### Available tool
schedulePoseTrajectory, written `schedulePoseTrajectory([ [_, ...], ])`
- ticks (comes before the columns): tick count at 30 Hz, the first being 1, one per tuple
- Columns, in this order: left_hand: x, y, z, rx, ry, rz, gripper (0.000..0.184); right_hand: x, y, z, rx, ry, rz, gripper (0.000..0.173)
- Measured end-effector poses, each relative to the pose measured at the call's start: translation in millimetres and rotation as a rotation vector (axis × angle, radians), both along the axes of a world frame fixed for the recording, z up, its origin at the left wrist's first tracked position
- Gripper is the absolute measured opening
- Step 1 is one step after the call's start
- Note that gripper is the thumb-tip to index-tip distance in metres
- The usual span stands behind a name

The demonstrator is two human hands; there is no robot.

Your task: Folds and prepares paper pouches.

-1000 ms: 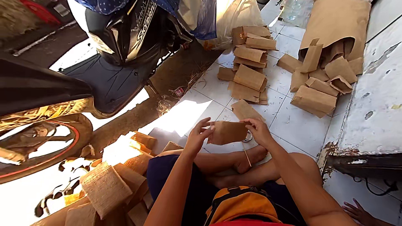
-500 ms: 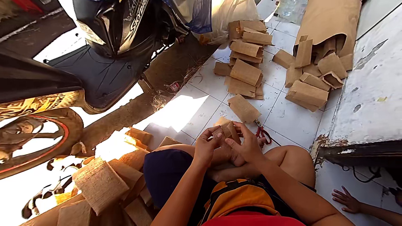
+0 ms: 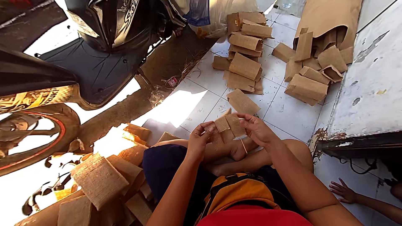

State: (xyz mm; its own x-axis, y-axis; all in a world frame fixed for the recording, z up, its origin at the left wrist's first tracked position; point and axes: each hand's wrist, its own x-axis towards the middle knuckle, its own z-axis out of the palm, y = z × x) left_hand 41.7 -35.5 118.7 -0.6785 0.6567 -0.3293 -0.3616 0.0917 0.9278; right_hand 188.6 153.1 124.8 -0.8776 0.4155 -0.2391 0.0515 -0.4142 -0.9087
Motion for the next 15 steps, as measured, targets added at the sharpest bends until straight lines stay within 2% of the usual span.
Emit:
schedulePoseTrajectory([
  [2, -12.8, -3.0, -11.8, -0.055, 0.026, 0.04, 0.024, 3.4, 18.1, -22.4, 0.267, -0.097, -0.068, 0.037],
  [4, -25.5, -5.9, -22.3, -0.124, 0.048, 0.061, 0.025, 8.9, 29.7, -56.7, 0.675, -0.336, -0.031, 0.035],
  [6, -33.9, -5.9, -33.7, -0.205, 0.1, 0.062, 0.025, 12.0, 28.4, -89.0, 0.993, -0.632, 0.318, 0.043],
  [8, -38.2, -5.8, -49.4, -0.297, 0.228, 0.039, 0.025, 13.5, 13.4, -109.0, 1.185, -0.795, 0.64, 0.054],
  [10, -39.9, -6.2, -65.4, -0.379, 0.394, 0.012, 0.025, 15.8, 4.1, -122.4, 1.306, -0.77, 0.729, 0.053],
  [15, -33.1, -2.2, -70.8, -0.511, 0.592, -0.099, 0.025, 18.1, 12.0, -138.0, 1.457, -0.478, 0.608, 0.027],
])
